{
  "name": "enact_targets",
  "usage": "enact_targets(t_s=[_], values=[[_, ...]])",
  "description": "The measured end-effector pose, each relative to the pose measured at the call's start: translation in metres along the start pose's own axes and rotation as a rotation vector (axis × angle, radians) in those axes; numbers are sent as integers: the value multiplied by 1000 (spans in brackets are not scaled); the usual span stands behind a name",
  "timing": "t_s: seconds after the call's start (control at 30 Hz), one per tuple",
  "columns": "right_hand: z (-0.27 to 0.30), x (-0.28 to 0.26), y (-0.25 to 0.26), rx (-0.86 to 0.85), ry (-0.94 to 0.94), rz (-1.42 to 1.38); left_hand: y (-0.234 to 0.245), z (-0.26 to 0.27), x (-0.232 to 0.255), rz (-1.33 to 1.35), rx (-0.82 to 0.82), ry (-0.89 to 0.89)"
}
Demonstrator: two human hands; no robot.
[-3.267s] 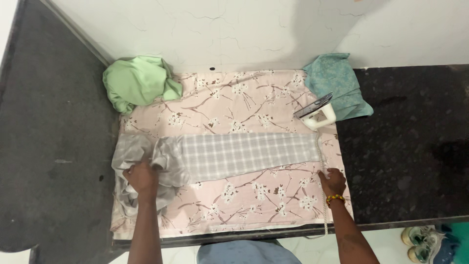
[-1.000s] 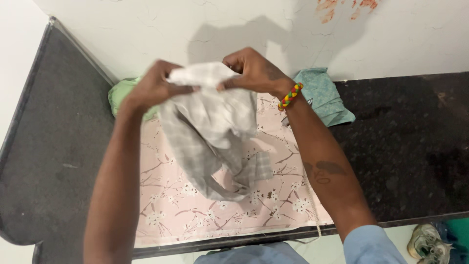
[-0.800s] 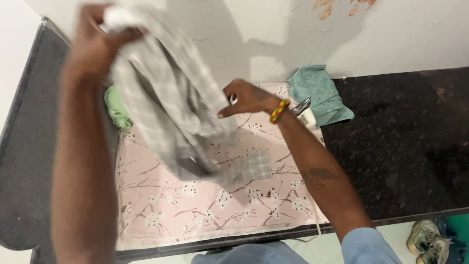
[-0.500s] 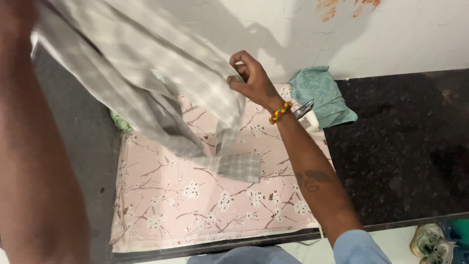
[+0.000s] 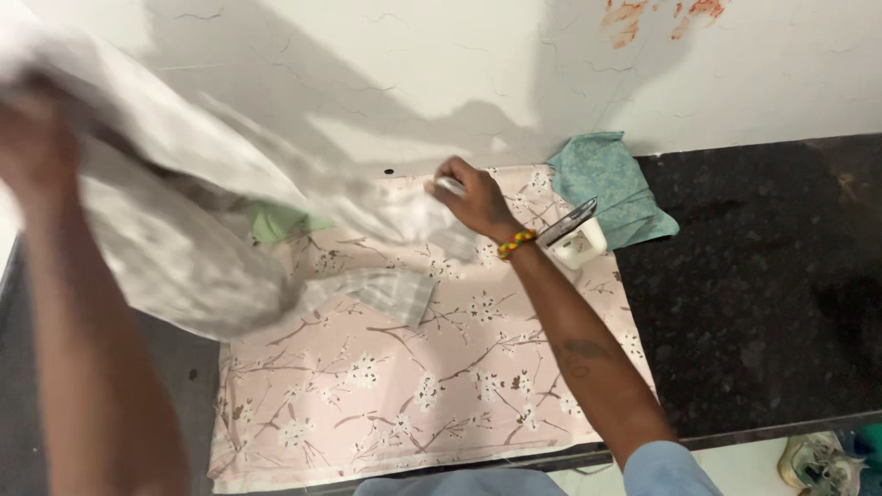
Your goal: The person irons a checkered shirt on a floral-patterned ironing board. They smooth the fabric, use an electric iron to press the shirt, and reposition the garment to iron different sections.
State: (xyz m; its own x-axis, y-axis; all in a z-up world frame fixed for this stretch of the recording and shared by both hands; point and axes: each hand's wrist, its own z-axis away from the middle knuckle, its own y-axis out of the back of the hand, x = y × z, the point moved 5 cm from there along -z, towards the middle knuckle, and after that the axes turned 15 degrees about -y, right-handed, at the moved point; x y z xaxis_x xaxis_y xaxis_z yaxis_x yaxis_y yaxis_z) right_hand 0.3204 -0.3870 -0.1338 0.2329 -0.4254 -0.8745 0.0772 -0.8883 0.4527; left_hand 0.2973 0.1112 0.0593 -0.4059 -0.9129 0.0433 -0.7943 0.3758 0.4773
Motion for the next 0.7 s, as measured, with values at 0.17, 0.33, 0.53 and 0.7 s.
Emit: enact_targets(t_s=[0.17,0.33,0.53,0.7], values=[[24,83,11,-476,-344,651,-105,149,-6,241,-387,360],[55,147,32,-463,-443,740,-144,256,-12,527,-600,608],[71,210,49,-329,-520,374,-133,253,-24,477,-1013,649],[91,215,22,-207,-349,325,-103,208,17,342,-1235,590]])
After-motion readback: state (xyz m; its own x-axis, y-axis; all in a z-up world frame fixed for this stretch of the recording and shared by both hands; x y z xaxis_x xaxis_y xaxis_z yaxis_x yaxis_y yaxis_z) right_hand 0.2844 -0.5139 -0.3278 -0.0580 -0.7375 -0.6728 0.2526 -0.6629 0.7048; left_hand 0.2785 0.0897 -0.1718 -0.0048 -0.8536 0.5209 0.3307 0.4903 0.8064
